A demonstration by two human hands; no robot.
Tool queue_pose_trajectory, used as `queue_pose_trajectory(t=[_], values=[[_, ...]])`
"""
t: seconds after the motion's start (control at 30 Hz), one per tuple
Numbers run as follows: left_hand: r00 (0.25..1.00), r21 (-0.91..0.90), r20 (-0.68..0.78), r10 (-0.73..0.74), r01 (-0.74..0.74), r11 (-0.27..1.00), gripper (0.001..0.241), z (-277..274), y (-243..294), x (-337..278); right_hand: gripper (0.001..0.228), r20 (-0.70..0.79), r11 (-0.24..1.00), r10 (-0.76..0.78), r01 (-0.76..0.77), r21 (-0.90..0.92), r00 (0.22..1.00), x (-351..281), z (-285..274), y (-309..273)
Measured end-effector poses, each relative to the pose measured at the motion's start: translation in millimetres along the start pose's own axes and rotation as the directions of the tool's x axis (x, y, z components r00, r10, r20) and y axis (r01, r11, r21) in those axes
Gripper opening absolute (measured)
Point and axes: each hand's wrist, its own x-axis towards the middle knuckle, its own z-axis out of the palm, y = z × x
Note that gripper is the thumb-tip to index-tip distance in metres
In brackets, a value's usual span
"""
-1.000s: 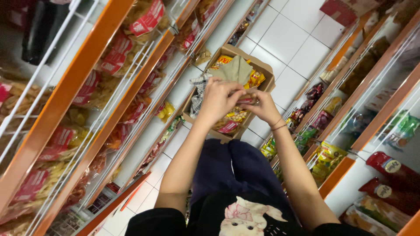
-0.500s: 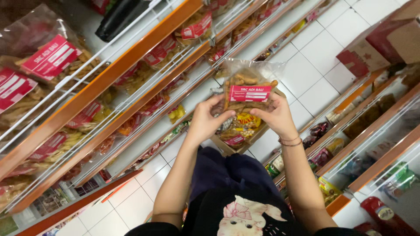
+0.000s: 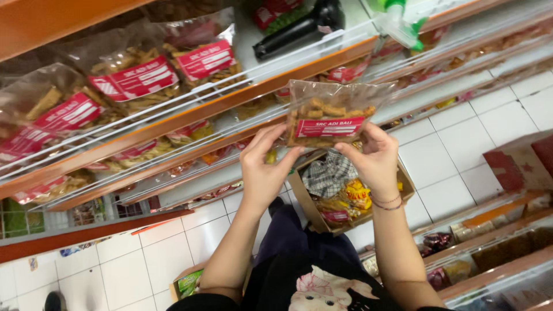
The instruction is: The person restocks snack bags onto a store shelf from a cardboard box, handling the bags individually and placing them in rows.
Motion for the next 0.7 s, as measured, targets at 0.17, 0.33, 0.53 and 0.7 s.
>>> queue_pose_trajectory(t=[0.17,0.33,0.53,0.7], values=[[0.986,0.156,-0.162,0.040,-0.015,0.988,0.041,-49,-1,25,0.035,0.062,0.995,-0.078,0.081,-0.056,0.995,51,67,2],[0.947,0.275,-0.284,0.147,-0.067,0.959,0.036,-85,-24,62,0.024,0.082,0.929,-0.189,0.205,-0.309,0.979,101,122,3],[0.936,0.376,-0.316,0.152,-0.023,0.926,0.037,-99,-57,91,0.029,0.108,0.863,-0.345,0.361,-0.353,0.932,140,164,5],[0.940,0.435,-0.287,0.186,-0.046,0.899,0.031,-100,-67,96,0.026,0.119,0.805,-0.335,0.350,-0.479,0.934,146,174,6]])
